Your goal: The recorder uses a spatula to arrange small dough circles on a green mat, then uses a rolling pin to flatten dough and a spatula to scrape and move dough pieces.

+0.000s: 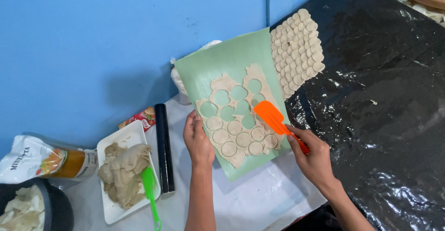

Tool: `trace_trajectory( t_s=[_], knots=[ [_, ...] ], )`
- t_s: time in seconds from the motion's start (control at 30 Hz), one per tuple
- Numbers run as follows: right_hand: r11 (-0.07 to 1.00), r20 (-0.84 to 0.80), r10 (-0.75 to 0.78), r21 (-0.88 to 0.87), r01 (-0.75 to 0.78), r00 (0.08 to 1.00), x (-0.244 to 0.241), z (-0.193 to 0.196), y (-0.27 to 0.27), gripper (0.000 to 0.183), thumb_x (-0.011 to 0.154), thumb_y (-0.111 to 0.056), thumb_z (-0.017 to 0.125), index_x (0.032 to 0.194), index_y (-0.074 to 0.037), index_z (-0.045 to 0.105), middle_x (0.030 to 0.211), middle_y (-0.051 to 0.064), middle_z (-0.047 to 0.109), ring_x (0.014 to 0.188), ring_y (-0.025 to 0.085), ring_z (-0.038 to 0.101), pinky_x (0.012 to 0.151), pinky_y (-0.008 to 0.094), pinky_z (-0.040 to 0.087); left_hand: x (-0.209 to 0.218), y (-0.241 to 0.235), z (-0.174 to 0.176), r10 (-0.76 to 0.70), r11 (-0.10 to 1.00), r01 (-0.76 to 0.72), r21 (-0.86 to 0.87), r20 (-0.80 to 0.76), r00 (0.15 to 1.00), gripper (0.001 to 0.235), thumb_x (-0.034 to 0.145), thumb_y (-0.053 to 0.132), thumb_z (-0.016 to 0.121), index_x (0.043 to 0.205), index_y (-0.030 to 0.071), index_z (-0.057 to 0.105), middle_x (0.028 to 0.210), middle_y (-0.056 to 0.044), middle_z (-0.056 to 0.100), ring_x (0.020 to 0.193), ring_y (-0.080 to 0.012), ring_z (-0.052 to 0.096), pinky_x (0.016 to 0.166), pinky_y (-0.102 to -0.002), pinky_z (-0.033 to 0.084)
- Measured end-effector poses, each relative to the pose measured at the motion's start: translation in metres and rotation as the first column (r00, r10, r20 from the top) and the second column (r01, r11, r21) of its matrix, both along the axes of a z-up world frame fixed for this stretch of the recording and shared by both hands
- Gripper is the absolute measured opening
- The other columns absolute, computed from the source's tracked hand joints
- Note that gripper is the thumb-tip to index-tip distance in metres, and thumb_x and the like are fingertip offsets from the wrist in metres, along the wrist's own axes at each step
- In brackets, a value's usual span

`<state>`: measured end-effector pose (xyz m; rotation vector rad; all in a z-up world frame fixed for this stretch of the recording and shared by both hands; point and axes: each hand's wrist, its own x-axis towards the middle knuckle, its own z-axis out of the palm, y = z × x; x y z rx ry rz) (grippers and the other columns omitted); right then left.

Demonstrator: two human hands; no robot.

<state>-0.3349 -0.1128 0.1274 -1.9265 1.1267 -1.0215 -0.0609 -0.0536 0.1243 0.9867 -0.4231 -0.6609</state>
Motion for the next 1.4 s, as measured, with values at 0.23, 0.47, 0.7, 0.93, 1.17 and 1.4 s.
trace_trajectory(
  t_s=[0.23, 0.47, 0.7, 0.93, 1.17, 1.4],
  knots=[
    [0.993, 0.001, 0.110, 0.034, -0.110, 0.994, 0.004, 0.002, 0.002, 0.031, 0.092, -0.011, 0.069, 0.122, -0.006, 0.075, 0.074, 0.007, 0.070, 0.056, 0.012, 0.061, 0.051, 0.030, 0.048, -0.004, -0.008, 0.017, 0.015, 0.999, -0.017, -0.031, -0.036, 0.999, 0.025, 0.107, 0.011, 0.047, 0.124, -0.004, 0.057, 0.117, -0.011, 0.067, 0.104, -0.0167, 0.066, 0.092, -0.033, 0.055],
    [0.991, 0.025, 0.130, 0.022, -0.131, 0.991, 0.005, 0.002, 0.002, 0.032, 0.091, -0.007, 0.069, 0.122, -0.006, 0.074, 0.078, 0.005, 0.074, 0.056, 0.009, 0.062, 0.049, 0.028, 0.048, -0.010, -0.007, 0.026, 0.020, 0.999, -0.021, -0.035, -0.046, 0.999, 0.024, 0.106, 0.009, 0.047, 0.124, -0.004, 0.058, 0.116, -0.012, 0.067, 0.103, -0.0173, 0.066, 0.092, -0.034, 0.055],
    [0.984, 0.003, 0.153, 0.093, -0.152, 0.988, 0.006, -0.001, 0.002, 0.031, 0.090, -0.009, 0.070, 0.121, -0.007, 0.076, 0.075, 0.006, 0.075, 0.052, 0.010, 0.059, 0.049, 0.028, 0.046, -0.017, -0.001, 0.027, 0.022, 1.000, -0.022, -0.017, -0.021, 1.000, 0.025, 0.108, 0.010, 0.046, 0.123, -0.004, 0.059, 0.116, -0.011, 0.068, 0.104, -0.0160, 0.066, 0.093, -0.033, 0.055],
    [0.954, 0.117, 0.207, 0.197, -0.227, 0.971, 0.006, -0.017, -0.001, 0.030, 0.092, -0.013, 0.070, 0.120, -0.005, 0.075, 0.090, 0.007, 0.082, 0.079, 0.008, 0.078, 0.066, 0.024, 0.060, -0.018, 0.001, 0.015, 0.035, 0.999, -0.034, 0.021, -0.042, 0.999, 0.025, 0.108, 0.011, 0.046, 0.123, -0.004, 0.058, 0.116, -0.011, 0.068, 0.103, -0.0157, 0.066, 0.092, -0.033, 0.055],
    [0.838, 0.147, 0.210, 0.482, -0.255, 0.967, 0.000, -0.048, -0.011, 0.033, 0.093, -0.014, 0.069, 0.125, -0.007, 0.075, 0.086, 0.006, 0.081, 0.080, 0.009, 0.074, 0.072, 0.026, 0.060, -0.020, -0.003, 0.004, 0.013, 1.000, -0.013, 0.003, -0.067, 0.998, 0.026, 0.107, 0.010, 0.045, 0.124, -0.004, 0.058, 0.117, -0.012, 0.068, 0.104, -0.0166, 0.066, 0.093, -0.033, 0.055],
    [0.703, 0.236, 0.151, 0.657, -0.272, 0.960, -0.003, -0.053, -0.016, 0.035, 0.093, -0.019, 0.069, 0.125, -0.006, 0.078, 0.072, 0.003, 0.070, 0.057, 0.007, 0.049, 0.051, 0.023, 0.040, -0.019, -0.008, -0.006, 0.036, 0.999, -0.034, 0.021, -0.078, 0.996, 0.025, 0.106, 0.010, 0.045, 0.124, -0.004, 0.058, 0.117, -0.012, 0.067, 0.103, -0.0163, 0.066, 0.092, -0.033, 0.056]
  ],
)
